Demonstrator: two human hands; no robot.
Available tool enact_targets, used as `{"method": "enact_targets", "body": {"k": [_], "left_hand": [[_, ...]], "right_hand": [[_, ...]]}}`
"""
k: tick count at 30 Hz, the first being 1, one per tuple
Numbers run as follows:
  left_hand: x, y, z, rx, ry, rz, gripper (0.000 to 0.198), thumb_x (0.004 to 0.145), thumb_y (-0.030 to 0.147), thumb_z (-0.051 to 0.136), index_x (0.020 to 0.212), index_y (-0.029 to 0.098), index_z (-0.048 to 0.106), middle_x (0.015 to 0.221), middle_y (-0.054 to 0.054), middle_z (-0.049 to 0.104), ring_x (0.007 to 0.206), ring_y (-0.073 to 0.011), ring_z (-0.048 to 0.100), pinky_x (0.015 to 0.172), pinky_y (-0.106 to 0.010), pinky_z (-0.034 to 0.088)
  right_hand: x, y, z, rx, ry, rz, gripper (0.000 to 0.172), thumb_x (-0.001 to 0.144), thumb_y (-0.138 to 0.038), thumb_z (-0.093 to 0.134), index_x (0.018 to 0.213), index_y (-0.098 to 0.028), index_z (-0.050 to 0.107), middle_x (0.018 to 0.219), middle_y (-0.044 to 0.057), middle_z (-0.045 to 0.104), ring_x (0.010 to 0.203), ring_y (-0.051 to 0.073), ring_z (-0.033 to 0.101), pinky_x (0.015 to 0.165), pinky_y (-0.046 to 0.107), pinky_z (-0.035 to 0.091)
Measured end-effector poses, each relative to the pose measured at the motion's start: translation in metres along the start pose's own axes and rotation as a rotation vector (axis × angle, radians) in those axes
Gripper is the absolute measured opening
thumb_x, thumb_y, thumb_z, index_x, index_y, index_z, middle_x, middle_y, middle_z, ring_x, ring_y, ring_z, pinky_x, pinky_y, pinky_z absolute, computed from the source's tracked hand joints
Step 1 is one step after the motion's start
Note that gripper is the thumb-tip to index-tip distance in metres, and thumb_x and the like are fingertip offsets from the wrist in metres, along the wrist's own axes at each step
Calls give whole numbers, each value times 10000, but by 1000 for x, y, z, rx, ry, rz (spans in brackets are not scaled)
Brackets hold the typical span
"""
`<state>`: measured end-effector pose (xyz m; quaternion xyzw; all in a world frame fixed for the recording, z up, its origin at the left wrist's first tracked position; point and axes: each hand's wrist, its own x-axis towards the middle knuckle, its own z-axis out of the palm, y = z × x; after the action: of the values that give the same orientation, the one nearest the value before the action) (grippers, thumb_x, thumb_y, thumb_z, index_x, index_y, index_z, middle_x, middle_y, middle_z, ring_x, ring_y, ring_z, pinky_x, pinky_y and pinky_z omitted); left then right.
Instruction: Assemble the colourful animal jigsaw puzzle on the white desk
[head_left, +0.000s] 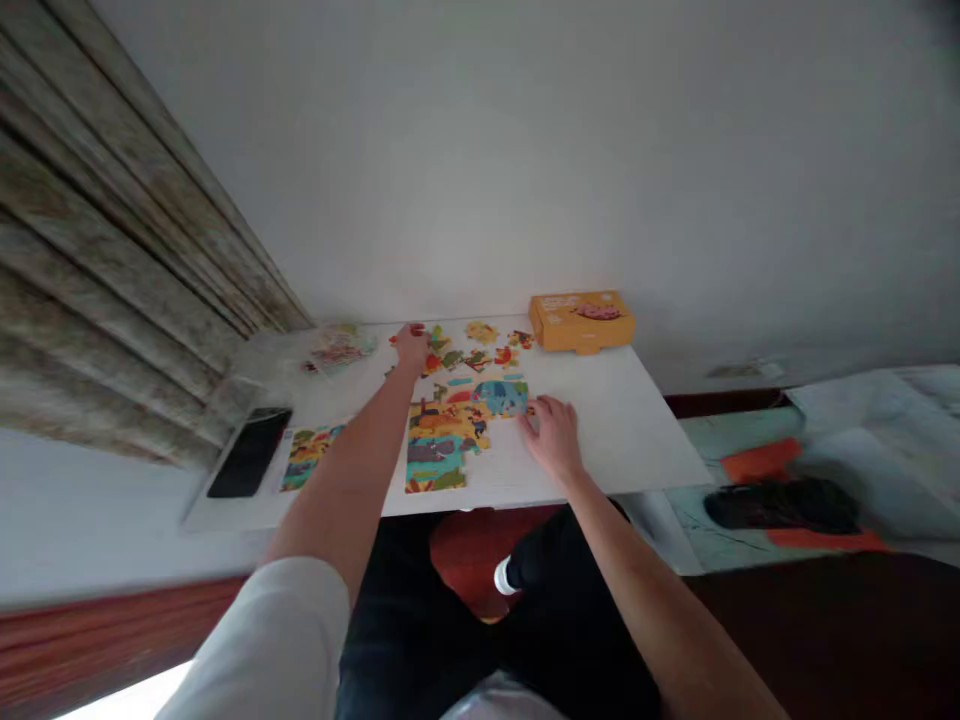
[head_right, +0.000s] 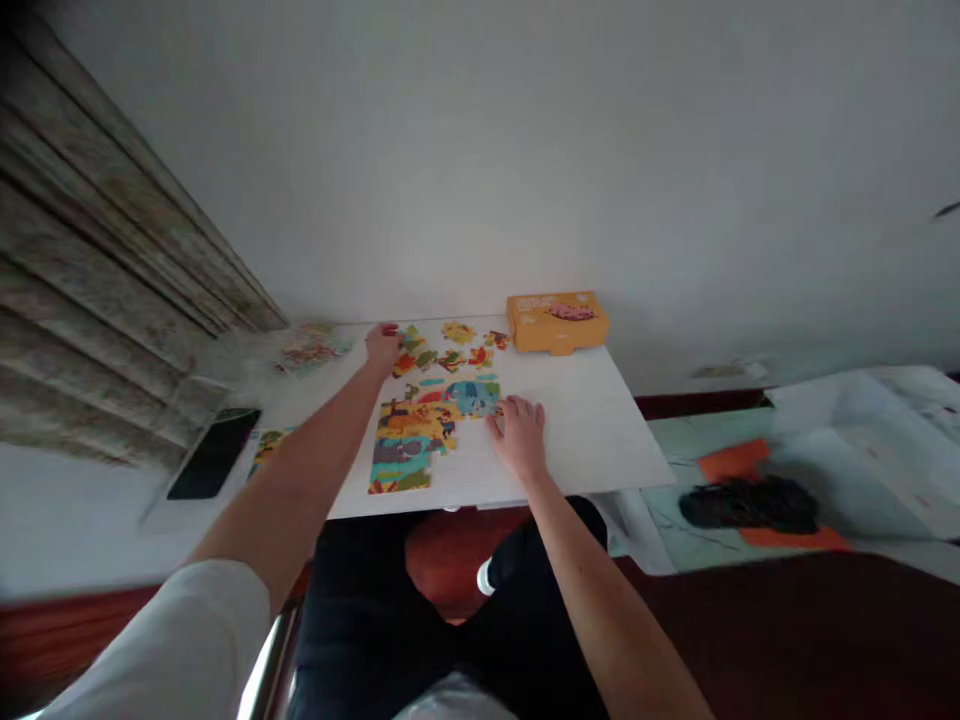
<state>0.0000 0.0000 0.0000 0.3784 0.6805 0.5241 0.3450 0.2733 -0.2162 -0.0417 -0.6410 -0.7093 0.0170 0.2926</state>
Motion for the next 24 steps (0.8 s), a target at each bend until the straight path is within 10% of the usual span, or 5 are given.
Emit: {"method": "enact_targets", "body": {"k": [5,12,24], "left_hand": [[-25,-2,-12,-22,-53,4,291,626,128,782,877,175,643,835,-32,655,774,-180,665,718,-306,548],[-121,-17,-42,-25,-369,133,211,627,223,782,812,183,689,816,-16,699,729,-158,637,665,-267,521],[-206,-34,-83,-24,-395,115,167,697,205,765,850,193,698,858,-29,736,749,-164,683,700,-279,556]], "right_hand": [[0,-1,-2,0,37,-2,283,1027,-356,515,1149,-185,705,1269,168,696,1182,324,604,1125,555,349],[-4,-6,-10,23,70,-141,251,1047,-332,493,1123,-199,693,1164,143,730,1111,308,630,1120,546,362],[-17,-21,-21,232,-52,-447,312,1004,-414,621,1249,-227,664,1217,128,728,1136,309,659,1010,501,522]]}}
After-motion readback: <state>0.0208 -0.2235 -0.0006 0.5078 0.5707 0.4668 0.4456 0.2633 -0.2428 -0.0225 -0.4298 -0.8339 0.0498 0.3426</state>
